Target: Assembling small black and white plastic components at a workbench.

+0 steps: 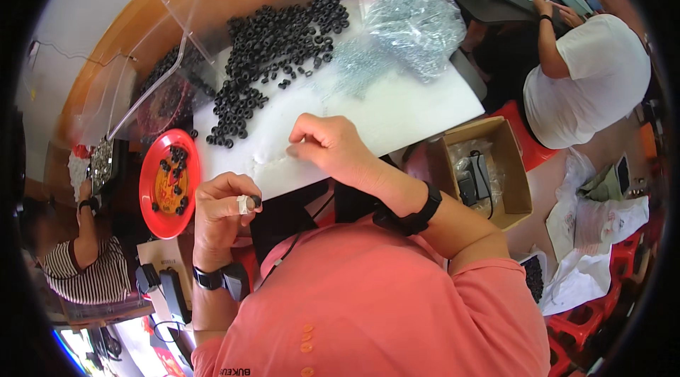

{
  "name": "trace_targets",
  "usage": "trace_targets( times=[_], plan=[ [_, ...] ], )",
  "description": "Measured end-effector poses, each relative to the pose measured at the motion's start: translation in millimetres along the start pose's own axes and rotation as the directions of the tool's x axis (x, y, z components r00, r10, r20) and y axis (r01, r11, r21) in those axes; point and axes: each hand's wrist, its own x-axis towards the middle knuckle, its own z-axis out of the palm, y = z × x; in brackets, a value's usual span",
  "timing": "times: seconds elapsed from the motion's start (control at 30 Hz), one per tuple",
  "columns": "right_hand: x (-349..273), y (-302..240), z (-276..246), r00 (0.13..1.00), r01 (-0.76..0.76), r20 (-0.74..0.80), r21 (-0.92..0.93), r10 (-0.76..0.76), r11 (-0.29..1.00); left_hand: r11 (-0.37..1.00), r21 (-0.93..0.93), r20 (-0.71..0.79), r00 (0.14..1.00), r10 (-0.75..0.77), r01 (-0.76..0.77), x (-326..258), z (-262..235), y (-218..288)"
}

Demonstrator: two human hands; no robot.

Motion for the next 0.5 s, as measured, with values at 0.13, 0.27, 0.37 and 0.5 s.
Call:
trace_targets(
  times=[0.13,0.27,0.37,0.5],
  plan=[
    [-9.0,-20.1,2.6,0.992,0.064,0.106,0.042,-0.068,0.997,0.995,-0.08,-0.056,0.996,-0.064,0.059,8.0,15.6,-7.2],
    [-8.4,-17.1,11.6,0.911,0.406,0.107,-0.064,-0.398,0.912,0.985,-0.148,-0.051,0.994,-0.093,0.085,18.8,25.3,-9.4],
    [-9.5,-22.2,11.0,0.867,0.492,0.156,-0.117,-0.473,0.863,0.985,-0.15,-0.022,0.995,-0.093,0.089,21.4,24.8,-6.9],
    [-14.2,-25.3,17.2,0.908,0.399,0.199,-0.15,-0.368,0.905,0.978,-0.201,-0.002,0.998,-0.064,0.063,19.7,19.4,-14.2]
  ],
)
